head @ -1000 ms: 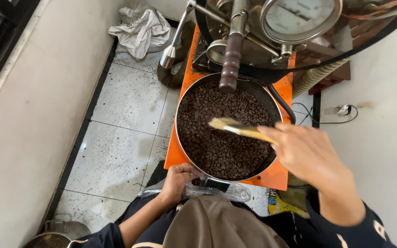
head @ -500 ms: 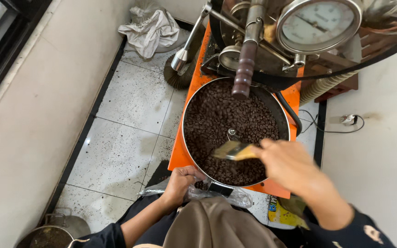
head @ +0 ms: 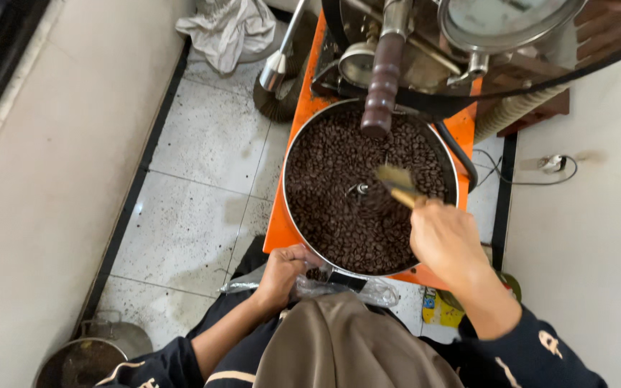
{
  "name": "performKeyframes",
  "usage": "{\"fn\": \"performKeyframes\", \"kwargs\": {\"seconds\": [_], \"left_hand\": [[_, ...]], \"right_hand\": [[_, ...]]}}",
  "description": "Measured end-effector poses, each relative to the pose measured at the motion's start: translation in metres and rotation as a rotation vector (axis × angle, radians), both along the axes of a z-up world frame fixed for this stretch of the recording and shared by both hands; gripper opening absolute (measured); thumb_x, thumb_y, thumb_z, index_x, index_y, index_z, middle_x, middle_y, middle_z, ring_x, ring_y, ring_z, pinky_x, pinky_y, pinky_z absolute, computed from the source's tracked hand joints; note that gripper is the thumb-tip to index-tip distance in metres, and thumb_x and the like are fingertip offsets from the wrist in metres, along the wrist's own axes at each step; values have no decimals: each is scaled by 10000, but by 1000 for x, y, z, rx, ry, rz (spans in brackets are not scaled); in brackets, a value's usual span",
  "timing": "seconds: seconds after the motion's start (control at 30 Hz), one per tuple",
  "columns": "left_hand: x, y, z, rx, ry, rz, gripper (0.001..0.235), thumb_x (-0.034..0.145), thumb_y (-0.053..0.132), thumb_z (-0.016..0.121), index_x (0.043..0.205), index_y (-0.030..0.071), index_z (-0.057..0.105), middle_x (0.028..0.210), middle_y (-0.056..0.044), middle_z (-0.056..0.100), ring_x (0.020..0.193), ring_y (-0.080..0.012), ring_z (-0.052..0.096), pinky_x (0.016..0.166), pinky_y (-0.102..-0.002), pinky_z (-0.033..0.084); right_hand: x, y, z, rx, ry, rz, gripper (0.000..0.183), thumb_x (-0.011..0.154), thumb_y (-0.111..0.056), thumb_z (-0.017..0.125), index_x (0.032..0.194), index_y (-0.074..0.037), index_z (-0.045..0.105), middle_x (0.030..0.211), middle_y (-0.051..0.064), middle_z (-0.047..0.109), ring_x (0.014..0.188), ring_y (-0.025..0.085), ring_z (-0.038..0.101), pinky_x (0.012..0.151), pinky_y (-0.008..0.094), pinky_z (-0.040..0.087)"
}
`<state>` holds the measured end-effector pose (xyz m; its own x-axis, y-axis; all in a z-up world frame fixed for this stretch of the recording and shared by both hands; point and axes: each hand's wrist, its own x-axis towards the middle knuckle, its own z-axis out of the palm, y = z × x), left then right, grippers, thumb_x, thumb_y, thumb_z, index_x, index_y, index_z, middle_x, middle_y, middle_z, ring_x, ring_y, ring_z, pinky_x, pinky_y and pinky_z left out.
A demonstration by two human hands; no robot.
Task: The person stirs roasted coffee beans in a cooling tray using a wooden spatula. The person continuously moves the beans around the tray to ensure even cooling.
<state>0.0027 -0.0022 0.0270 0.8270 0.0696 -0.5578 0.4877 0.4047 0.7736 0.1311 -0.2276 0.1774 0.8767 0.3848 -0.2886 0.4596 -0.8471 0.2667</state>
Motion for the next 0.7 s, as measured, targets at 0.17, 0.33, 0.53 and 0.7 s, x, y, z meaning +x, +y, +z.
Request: {"fn": "performKeyframes", "kwargs": {"seconds": [0.17, 0.33, 0.53, 0.7], "left_hand": [[-1, -2, -14, -15, 1, 11, 319, 681, -84, 522, 825, -79, 806, 770, -173, 673, 625, -159, 611, 568, -271, 527], [-4, -3, -22, -32, 8, 8, 300, 695, -81, 544, 837, -71, 808, 737, -163, 673, 597, -148, 616, 542, -259, 523], [-3, -3, -14, -20, 17, 13, 298, 716, -70, 545, 850, -61, 811, 701, -155, 673, 570, -138, 612, 515, -243, 505], [-4, -4, -20, -12, 18, 15, 277, 723, -69, 560, 838, -53, 811, 682, -149, 652, 535, -124, 591, 502, -250, 506]], "right_hand": [[-34, -3, 21, 44, 241, 26, 279, 847, -92, 515, 1073, -18, 659, 802, 121, 694, 627, 275, 722, 554, 429, 575], [-26, 10, 86, 37, 368, -167, 403, 944, -54, 398, 1275, -39, 630, 873, 114, 713, 547, 160, 661, 508, 290, 553], [-5, -7, 90, 44, 456, -240, 379, 943, -69, 432, 1216, -91, 693, 846, 105, 740, 516, 145, 624, 511, 258, 504], [-3, 8, 61, 212, 630, -205, 339, 951, -59, 476, 1202, -55, 703, 792, 123, 709, 510, 166, 536, 529, 249, 426]]}}
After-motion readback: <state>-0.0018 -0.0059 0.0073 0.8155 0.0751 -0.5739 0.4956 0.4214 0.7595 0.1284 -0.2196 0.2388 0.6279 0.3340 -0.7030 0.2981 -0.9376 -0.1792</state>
